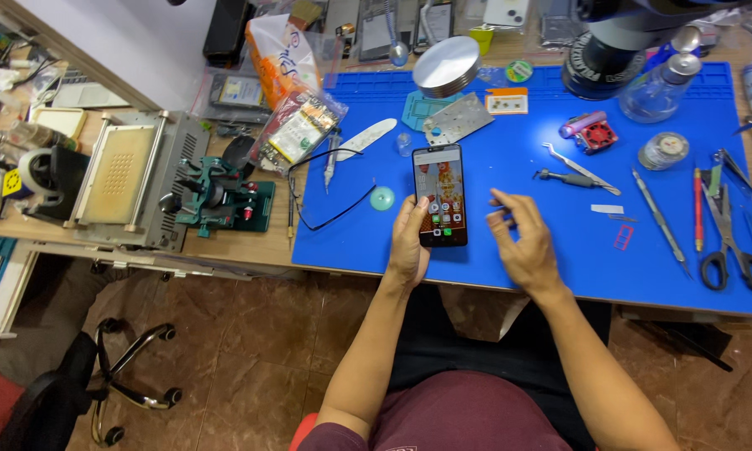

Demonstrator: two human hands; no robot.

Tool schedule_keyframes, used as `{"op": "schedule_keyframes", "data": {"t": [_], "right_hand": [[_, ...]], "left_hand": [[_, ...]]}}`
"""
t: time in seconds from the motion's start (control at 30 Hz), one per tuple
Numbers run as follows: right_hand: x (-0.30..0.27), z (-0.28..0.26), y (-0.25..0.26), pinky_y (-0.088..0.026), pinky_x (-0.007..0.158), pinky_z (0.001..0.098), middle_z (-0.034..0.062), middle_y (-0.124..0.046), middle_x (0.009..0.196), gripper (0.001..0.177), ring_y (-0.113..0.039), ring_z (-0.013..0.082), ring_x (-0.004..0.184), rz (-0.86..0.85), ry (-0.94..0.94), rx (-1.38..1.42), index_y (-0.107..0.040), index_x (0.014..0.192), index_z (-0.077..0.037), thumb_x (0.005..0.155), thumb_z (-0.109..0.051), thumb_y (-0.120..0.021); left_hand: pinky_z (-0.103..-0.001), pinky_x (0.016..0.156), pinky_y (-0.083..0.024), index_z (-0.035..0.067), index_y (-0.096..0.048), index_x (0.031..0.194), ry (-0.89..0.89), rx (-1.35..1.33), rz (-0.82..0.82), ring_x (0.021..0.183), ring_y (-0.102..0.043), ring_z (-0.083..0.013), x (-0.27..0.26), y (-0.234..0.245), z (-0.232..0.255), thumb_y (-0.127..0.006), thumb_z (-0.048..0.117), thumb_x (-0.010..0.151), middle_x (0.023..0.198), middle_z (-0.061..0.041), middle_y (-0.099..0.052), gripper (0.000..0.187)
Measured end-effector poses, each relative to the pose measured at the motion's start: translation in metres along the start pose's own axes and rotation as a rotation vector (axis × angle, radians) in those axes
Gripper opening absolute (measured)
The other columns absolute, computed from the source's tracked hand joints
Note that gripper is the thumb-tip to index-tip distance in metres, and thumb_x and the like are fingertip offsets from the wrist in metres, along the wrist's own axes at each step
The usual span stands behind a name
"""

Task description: The person works on a disassembled smartphone placed on a blue mat, using a precision screwdriver to tighten screws on the device's internal components. After securing the parts, the person picks up the phone, turns it over, and interacts with the touchscreen to verify functionality.

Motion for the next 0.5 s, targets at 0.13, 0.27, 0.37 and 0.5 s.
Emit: {"op": "schedule_keyframes", "data": {"t": [0.13,0.27,0.37,0.5], "right_hand": [[0.003,-0.009,0.012,-0.056,0.088,0.0358,0.0165,-0.068,0.118,0.033,-0.07,0.0299,0.105,0.032,-0.058,0.062,-0.068,0.139,-0.004,0.111,-0.021,-0.063],[0.001,-0.021,0.009,-0.057,0.088,0.0369,0.0198,-0.07,0.112,0.03,-0.07,0.0301,0.101,0.052,-0.043,0.061,-0.069,0.135,0.002,0.111,-0.015,-0.066],[0.0,-0.02,0.007,-0.057,0.087,0.0347,0.0178,-0.071,0.11,0.029,-0.07,0.0277,0.099,0.051,-0.031,0.024,-0.071,0.134,0.001,0.109,-0.014,-0.068],[0.0,-0.016,0.007,-0.059,0.084,0.033,0.0142,-0.073,0.107,0.026,-0.072,0.0251,0.097,0.069,-0.014,-0.025,-0.074,0.131,-0.003,0.106,-0.012,-0.072]], "left_hand": [[-0.039,0.083,-0.065,0.007,-0.062,0.115,-0.019,-0.041,0.031,0.096,-0.075,-0.0227,-0.002,0.006,0.003,-0.065,0.024,0.107,0.104,-0.016,-0.076,0.019],[-0.037,0.081,-0.065,0.007,-0.062,0.114,-0.023,-0.071,-0.003,0.092,-0.075,-0.0216,-0.002,0.009,0.004,-0.065,0.026,0.107,0.101,-0.016,-0.076,0.02],[-0.038,0.081,-0.065,0.007,-0.062,0.114,-0.024,-0.077,-0.012,0.092,-0.075,-0.0218,-0.004,0.006,0.007,-0.065,0.026,0.107,0.101,-0.015,-0.076,0.021],[-0.037,0.081,-0.065,0.009,-0.062,0.111,-0.013,-0.1,-0.019,0.091,-0.075,-0.0211,-0.005,0.001,0.01,-0.065,0.028,0.106,0.099,-0.014,-0.076,0.02]]}}
Point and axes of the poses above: each hand's wrist, its own x-axis towards the middle knuckle, its own y-axis out of the back of the hand, z = x × y, the point moved 3 cm from there along x, towards the middle knuckle
